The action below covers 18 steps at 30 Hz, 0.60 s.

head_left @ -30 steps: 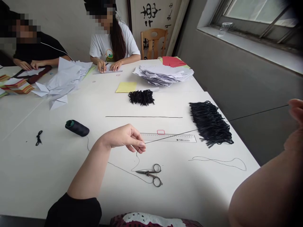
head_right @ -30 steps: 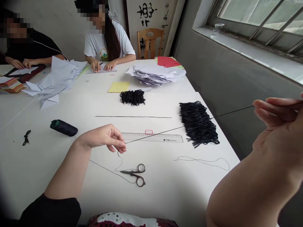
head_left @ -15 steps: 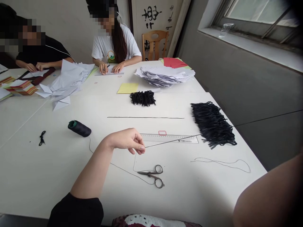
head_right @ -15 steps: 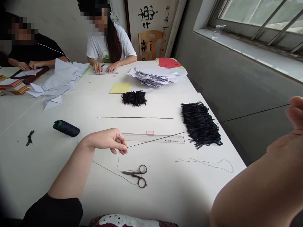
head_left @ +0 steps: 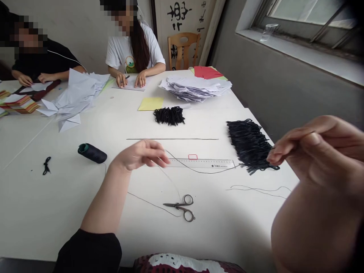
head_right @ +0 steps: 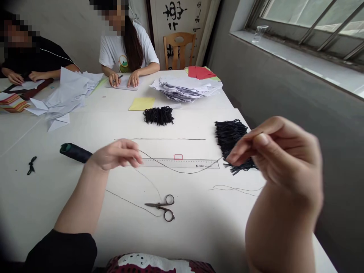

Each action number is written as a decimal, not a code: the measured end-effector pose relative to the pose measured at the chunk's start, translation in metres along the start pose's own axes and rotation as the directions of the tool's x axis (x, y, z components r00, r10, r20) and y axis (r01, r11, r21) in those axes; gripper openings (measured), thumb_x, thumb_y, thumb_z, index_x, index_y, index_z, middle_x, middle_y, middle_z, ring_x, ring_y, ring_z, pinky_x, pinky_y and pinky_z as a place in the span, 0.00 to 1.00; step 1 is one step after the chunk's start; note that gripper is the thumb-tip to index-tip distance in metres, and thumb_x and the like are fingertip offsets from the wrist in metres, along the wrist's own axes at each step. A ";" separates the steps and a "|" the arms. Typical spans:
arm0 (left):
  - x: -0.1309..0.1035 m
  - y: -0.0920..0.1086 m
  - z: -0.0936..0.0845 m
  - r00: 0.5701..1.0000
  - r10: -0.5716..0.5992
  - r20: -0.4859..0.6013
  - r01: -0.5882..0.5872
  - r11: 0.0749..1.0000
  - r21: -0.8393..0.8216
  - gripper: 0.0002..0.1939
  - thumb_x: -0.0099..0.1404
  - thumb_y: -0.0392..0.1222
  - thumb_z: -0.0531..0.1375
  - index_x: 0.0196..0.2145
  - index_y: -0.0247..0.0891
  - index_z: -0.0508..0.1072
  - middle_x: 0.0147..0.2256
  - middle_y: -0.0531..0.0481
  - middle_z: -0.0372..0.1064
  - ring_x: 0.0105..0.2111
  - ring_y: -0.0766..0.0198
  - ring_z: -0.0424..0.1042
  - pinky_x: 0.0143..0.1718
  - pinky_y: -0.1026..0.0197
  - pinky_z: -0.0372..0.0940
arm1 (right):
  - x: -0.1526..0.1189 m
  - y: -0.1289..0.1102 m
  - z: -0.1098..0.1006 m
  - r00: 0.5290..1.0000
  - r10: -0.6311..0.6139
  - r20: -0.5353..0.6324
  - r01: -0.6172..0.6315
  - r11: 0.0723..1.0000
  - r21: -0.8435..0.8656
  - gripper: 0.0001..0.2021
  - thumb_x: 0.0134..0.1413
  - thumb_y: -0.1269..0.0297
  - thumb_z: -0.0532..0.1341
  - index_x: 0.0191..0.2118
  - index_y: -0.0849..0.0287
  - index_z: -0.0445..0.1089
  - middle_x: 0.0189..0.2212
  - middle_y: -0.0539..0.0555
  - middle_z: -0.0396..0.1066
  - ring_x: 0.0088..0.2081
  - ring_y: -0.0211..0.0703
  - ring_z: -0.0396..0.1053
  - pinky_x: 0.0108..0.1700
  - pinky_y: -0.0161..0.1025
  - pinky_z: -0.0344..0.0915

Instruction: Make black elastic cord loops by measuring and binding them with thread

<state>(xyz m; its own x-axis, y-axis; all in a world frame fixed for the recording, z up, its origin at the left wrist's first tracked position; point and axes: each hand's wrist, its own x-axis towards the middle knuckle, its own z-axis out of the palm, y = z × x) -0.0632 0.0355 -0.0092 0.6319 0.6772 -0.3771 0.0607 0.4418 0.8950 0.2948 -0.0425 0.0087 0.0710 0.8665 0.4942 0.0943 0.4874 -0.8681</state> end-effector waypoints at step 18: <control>0.022 -0.010 0.039 0.980 0.017 -0.197 -0.050 0.985 -0.163 0.05 0.60 0.37 0.66 0.31 0.32 0.80 0.36 0.43 0.80 0.36 0.64 0.79 0.31 0.74 0.70 | -0.088 0.046 0.111 0.736 0.382 0.559 0.471 0.303 -0.828 0.13 0.58 0.83 0.51 0.41 0.66 0.69 0.35 0.61 0.71 0.29 0.43 0.70 0.26 0.36 0.65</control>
<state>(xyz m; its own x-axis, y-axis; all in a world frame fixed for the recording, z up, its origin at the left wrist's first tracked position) -0.0199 0.0234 -0.0170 0.4681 0.7872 -0.4015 -0.0977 0.4976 0.8619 0.1831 -0.0846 -0.0796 -0.4667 0.8844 0.0057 0.8844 0.4667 0.0086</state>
